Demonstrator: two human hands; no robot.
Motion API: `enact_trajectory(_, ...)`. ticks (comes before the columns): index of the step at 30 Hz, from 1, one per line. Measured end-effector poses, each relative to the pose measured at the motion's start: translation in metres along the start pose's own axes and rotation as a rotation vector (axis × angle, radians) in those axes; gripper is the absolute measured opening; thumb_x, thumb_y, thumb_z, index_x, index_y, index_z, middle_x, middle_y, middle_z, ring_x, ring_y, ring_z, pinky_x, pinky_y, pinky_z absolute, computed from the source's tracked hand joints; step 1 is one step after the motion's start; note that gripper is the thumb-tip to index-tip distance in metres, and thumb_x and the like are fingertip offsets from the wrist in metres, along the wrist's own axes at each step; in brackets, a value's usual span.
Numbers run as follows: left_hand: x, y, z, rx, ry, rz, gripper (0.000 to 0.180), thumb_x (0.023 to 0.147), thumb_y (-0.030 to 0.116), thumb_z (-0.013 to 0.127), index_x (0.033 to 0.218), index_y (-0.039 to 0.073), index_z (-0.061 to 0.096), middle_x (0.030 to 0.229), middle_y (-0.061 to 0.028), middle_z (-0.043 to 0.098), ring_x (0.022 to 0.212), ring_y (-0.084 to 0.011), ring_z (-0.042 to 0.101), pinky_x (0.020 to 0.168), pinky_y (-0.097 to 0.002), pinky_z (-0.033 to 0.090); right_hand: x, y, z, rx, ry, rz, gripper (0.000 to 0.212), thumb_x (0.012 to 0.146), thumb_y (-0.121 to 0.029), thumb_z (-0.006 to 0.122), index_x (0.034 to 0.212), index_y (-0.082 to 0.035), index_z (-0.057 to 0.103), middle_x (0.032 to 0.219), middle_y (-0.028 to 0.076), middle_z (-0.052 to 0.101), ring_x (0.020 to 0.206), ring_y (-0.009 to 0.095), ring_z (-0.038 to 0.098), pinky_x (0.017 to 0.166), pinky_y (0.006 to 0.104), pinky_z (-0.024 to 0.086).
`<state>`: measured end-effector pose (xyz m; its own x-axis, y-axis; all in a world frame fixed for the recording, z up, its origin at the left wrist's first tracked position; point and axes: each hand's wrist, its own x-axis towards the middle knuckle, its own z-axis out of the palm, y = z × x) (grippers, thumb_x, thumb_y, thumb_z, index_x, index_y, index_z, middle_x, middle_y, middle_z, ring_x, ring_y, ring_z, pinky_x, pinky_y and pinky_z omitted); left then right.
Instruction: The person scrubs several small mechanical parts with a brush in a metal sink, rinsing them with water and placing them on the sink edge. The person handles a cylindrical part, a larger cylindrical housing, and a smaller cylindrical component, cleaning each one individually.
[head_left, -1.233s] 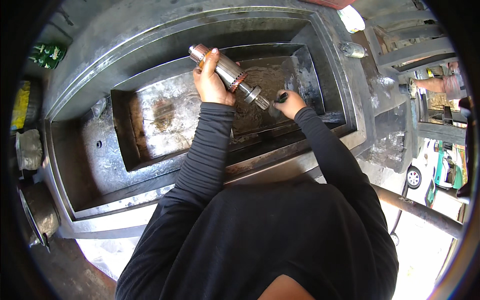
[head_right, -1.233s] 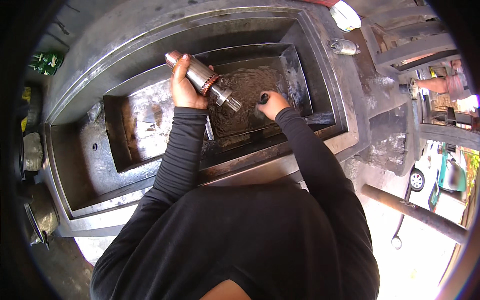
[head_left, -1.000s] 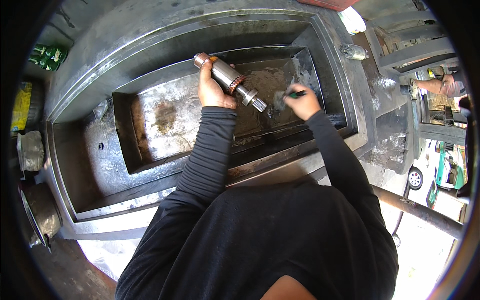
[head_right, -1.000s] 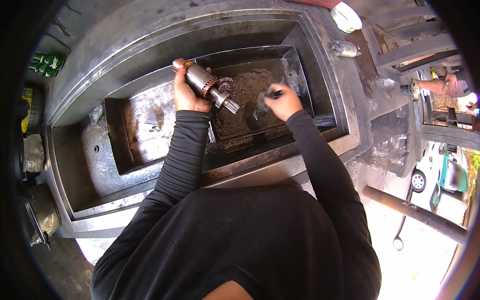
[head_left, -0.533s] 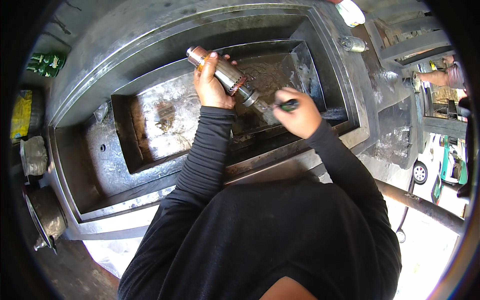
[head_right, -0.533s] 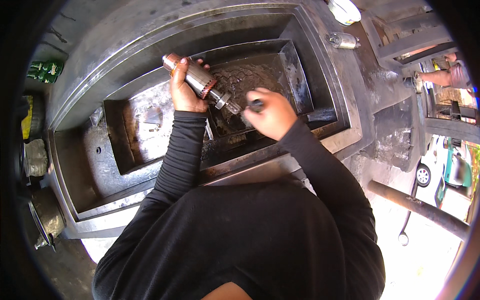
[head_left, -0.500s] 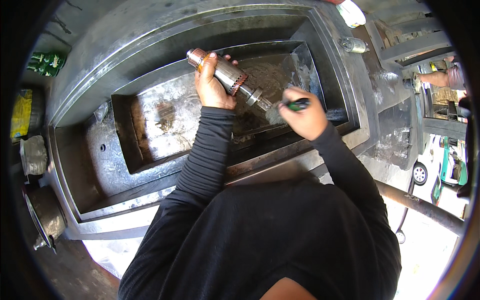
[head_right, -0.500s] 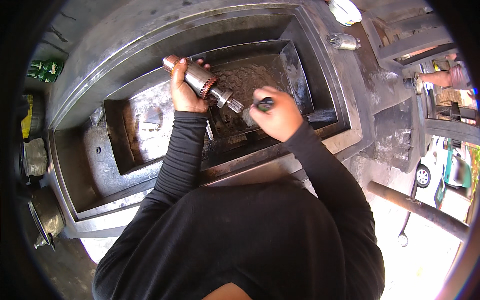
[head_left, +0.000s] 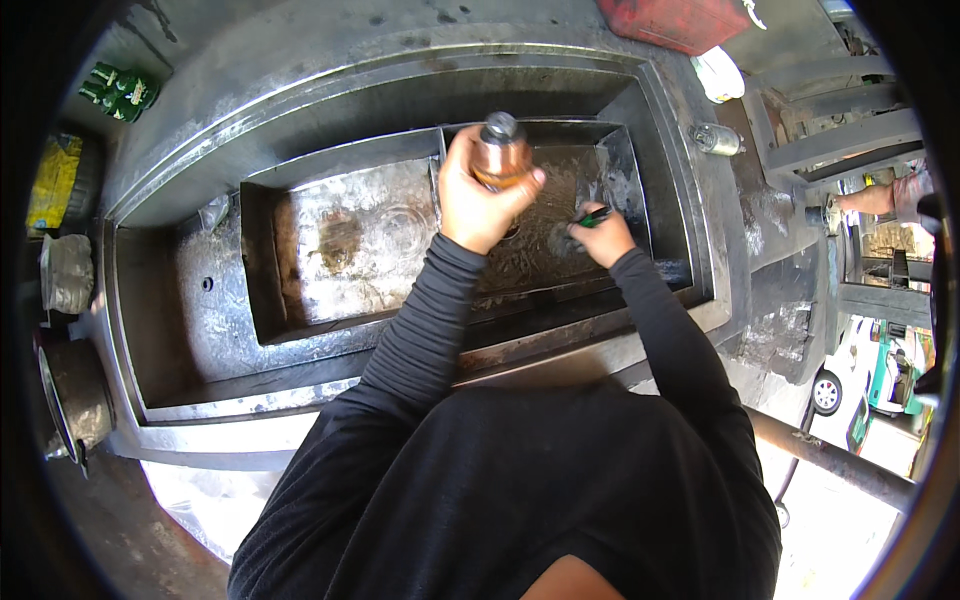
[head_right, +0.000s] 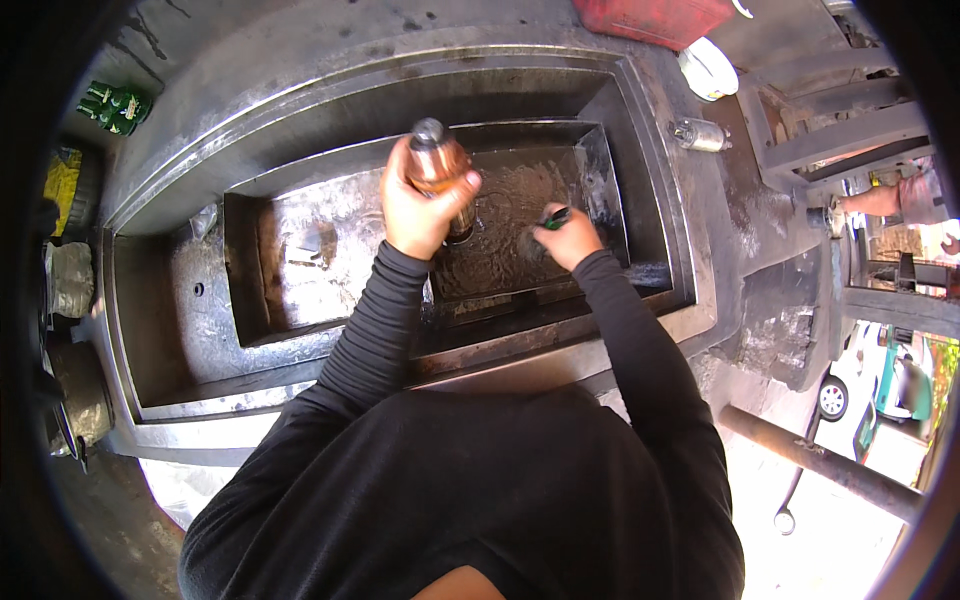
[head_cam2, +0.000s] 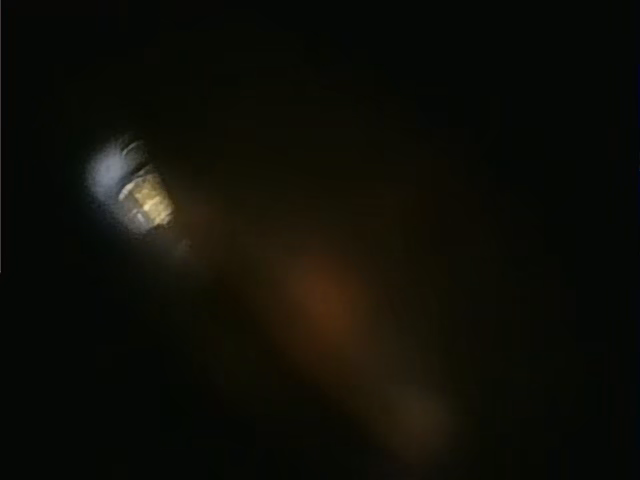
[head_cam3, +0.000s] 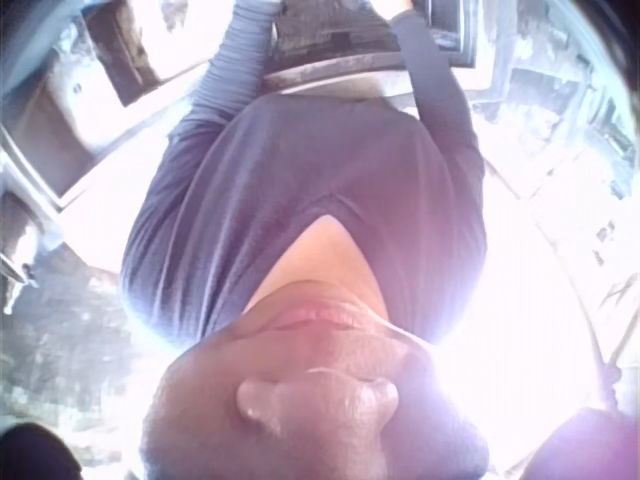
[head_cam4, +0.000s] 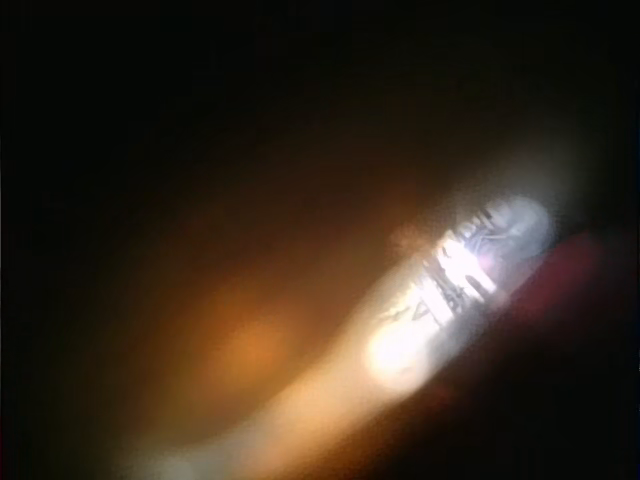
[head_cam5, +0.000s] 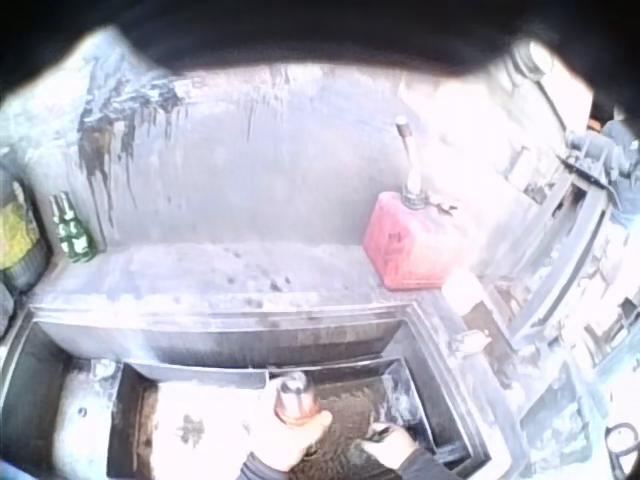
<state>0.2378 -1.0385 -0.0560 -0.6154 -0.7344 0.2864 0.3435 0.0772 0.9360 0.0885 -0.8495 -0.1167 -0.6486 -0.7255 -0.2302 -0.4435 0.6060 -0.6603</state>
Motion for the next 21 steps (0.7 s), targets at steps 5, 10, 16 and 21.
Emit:
enact_trajectory(5,-0.011,0.007,0.005,0.193,-0.068,0.128,0.060,0.064,0.015,0.085,0.114,0.002,0.054,0.101,-0.0064,0.061,0.093,-0.0149,0.060,0.084,-0.0304,0.050,0.015,0.054,0.043,-0.189,-0.034,-0.001,0.024,0.072,-0.020,0.073,0.087,-0.002,0.066,0.084,0.018,0.069,0.080,0.035,0.066,0.073,0.0391,0.051)
enact_trajectory(10,-0.012,-0.005,0.010,0.296,-0.130,0.188,0.058,0.064,0.014,0.084,0.111,0.003,0.053,0.099,-0.0094,0.063,0.091,-0.0183,0.063,0.082,-0.0314,0.051,0.006,-0.033,-0.048,0.397,0.218,0.008,0.006,0.077,-0.006,0.064,0.076,-0.005,0.058,0.066,0.003,0.059,0.056,0.012,0.057,0.053,0.0267,0.047)
enact_trajectory(16,-0.016,-0.010,0.020,0.357,-0.164,0.197,0.058,0.059,0.023,0.085,0.106,0.004,0.056,0.091,-0.0147,0.065,0.083,-0.0324,0.066,0.074,-0.0376,0.053,-0.036,-0.179,-0.128,0.429,0.162,-0.554,0.004,0.081,-0.002,0.056,0.083,0.001,0.057,0.080,0.006,0.058,0.064,0.010,0.056,0.055,0.0224,0.045)
enact_trajectory(21,-0.021,-0.008,0.024,0.330,-0.210,0.192,0.059,0.061,0.020,0.085,0.108,0.003,0.055,0.092,-0.0141,0.066,0.084,-0.0284,0.067,0.075,-0.0359,0.053,0.000,-0.149,-0.133,-0.131,0.218,-0.793,0.006,0.081,-0.001,0.055,0.076,0.001,0.052,0.077,0.003,0.048,0.064,0.008,0.052,0.050,0.0203,0.038)
